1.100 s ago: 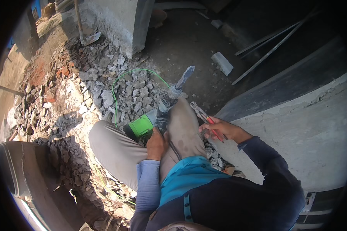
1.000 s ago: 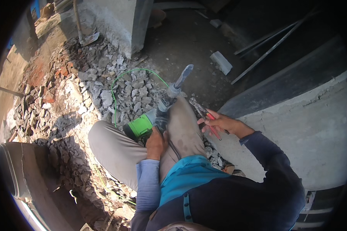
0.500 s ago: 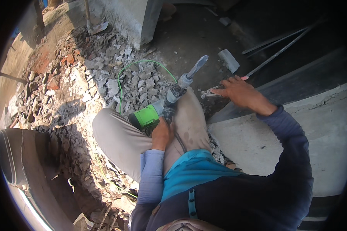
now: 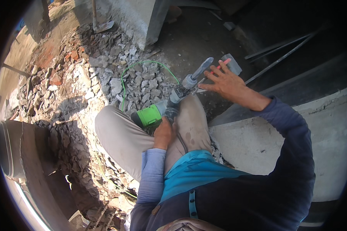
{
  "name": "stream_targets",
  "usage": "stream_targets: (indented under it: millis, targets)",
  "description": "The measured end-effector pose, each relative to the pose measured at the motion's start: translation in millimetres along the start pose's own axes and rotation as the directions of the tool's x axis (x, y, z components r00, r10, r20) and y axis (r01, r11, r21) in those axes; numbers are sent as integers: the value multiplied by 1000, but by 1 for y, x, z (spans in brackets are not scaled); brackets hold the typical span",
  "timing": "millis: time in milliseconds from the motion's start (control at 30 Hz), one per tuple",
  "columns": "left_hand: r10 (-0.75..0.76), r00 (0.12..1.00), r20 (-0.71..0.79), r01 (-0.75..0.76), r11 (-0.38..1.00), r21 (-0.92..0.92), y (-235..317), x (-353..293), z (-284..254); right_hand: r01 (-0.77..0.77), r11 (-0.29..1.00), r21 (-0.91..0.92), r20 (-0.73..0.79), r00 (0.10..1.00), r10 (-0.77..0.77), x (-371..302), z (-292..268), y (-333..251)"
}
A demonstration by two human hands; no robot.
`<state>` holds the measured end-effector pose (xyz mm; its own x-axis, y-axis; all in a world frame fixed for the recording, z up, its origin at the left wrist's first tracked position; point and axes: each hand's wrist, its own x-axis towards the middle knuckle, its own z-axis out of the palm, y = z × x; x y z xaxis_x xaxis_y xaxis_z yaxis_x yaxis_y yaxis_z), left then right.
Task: The person sits on the ground and uses a red screwdriver to tighten a fitting on a metal pipe connected to a green power tool. The person repeatedly adjusts the screwdriver and the pipe fitting throughout the clip.
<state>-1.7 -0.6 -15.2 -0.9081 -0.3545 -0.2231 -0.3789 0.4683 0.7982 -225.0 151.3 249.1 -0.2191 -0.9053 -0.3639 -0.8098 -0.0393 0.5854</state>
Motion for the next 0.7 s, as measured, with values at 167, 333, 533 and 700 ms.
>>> stream_targets:
  millis: [167,333,533,700]
  targets:
    - [-22,999,38,21,999,26,4,1,-3,-38,999,26,75,997,36,2,-9,-6]
    - [-38,997,67,35,998,48,10,0,-12,-33,999,-26,20,999,33,2,-12,-11]
    - [-23,997,68,19,998,61,14,-1,-11,-45,997,-70,-42,998,42,0,-1,-9]
    - [-39,996,80,33,997,77,12,-1,-10,-48,985,-163,-38,998,43,5,-2,-13]
